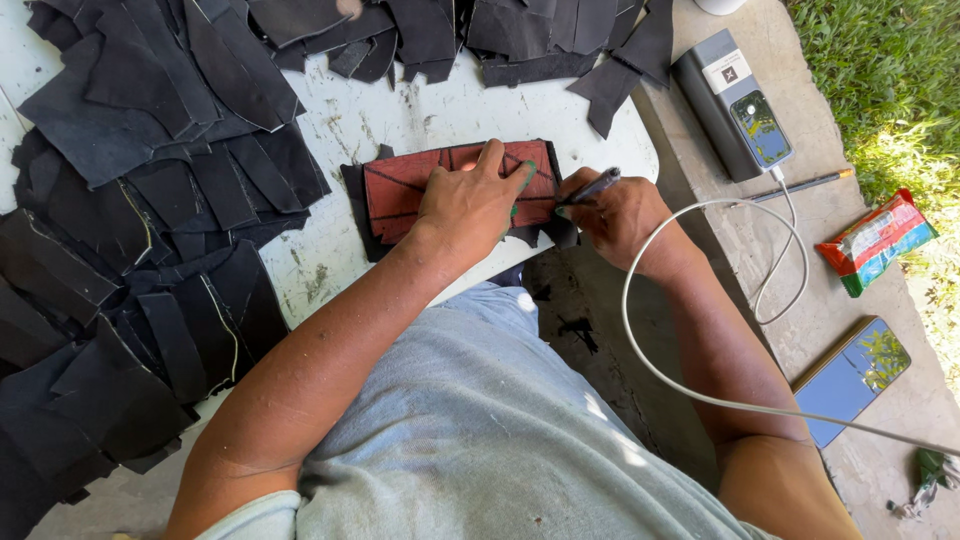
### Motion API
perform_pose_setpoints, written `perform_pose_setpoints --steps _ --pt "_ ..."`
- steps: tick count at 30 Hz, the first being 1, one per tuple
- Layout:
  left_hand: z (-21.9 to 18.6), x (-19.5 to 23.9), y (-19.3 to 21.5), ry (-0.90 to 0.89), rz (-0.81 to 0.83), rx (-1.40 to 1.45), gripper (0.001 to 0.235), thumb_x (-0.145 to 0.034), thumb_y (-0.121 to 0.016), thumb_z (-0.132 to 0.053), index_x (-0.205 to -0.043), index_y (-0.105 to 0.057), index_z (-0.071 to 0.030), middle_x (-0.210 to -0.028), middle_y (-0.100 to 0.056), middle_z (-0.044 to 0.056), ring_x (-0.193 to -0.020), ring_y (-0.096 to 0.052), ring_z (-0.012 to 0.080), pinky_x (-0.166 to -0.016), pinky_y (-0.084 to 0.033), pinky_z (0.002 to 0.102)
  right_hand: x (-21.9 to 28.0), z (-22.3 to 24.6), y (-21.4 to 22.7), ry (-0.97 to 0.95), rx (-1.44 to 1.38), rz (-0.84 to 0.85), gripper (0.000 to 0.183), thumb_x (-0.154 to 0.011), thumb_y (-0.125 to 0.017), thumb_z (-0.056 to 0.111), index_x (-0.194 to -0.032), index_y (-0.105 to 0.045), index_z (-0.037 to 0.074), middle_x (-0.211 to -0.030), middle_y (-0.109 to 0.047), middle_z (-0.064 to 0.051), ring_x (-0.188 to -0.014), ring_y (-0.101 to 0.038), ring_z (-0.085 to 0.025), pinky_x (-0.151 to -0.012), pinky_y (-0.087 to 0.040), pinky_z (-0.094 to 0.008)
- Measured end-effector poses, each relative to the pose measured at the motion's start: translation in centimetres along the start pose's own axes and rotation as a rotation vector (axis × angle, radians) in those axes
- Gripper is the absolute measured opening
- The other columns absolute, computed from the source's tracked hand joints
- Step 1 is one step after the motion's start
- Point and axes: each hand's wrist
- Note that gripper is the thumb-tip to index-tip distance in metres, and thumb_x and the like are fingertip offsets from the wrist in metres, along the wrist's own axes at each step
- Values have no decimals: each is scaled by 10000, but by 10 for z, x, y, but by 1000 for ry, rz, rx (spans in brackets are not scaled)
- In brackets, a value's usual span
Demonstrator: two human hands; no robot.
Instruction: The person assembles a small leather wallet by layering black leather pieces over a red patterned base. They use a marker to draw lines on the red base and then place black leather pieces on top, aligning them carefully.
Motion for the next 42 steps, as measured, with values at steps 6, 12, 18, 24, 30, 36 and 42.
perform_pose_setpoints --steps 6,12,18,24,30,36,42 --pt "3 -2 -2 10 41 1 569 -896 -668 -187 -1450 -544 -222 -1278 -508 134 -771 -710 223 -583 -551 435 -12 -4 -1 -160 -129 -100 113 -927 -712 74 -1036 -706 42 -754 -693 -118 -663 -696 -228 -617 -533 -342" --pt "2 -6 2 2 -8 -27 541 -862 -684 -202 -1392 -577 -217 -1266 -515 126 -851 -715 224 -584 -551 440 -39 -6 3 -74 -35 -165 109 -967 -719 71 -1065 -687 36 -803 -708 -135 -718 -706 -272 -649 -545 -372" --pt "1 -3 -1 -9 7 0 563 -867 -676 -188 -1420 -568 -195 -1222 -521 132 -887 -709 247 -577 -564 445 8 -2 -1 -87 -111 -62 106 -949 -698 81 -1045 -693 38 -807 -706 -131 -709 -695 -273 -647 -538 -381" --pt "3 -5 3 4 37 -4 570 -911 -656 -151 -1461 -530 -234 -1271 -507 141 -791 -727 225 -619 -562 468 1 0 2 15 -38 -18 168 -884 -699 24 -1051 -714 42 -854 -720 -130 -737 -694 -286 -657 -545 -378" --pt "3 0 -2 18 39 50 544 -890 -661 -158 -1422 -562 -205 -1275 -522 136 -854 -732 247 -658 -549 490 5 9 -6 -8 -107 -37 126 -931 -718 58 -1055 -698 52 -873 -730 -126 -761 -715 -293 -671 -545 -378" --pt "4 -4 2 29 74 32 515 -922 -630 -137 -1426 -550 -207 -1298 -502 156 -778 -743 236 -646 -557 478 -2 8 -7 27 -65 -13 149 -924 -713 50 -1072 -698 52 -866 -727 -145 -757 -707 -318 -669 -552 -397" --pt "4 -3 5 23 -30 9 508 -870 -646 -158 -1367 -578 -239 -1338 -479 165 -743 -736 218 -624 -559 486 -3 13 -9 60 -68 -17 146 -923 -701 43 -1069 -705 53 -901 -739 -138 -801 -718 -314 -717 -566 -415"
Point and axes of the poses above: each hand's wrist, its own x-axis away from the middle knuckle, its own y-axis out of the back of the hand, z = x × y
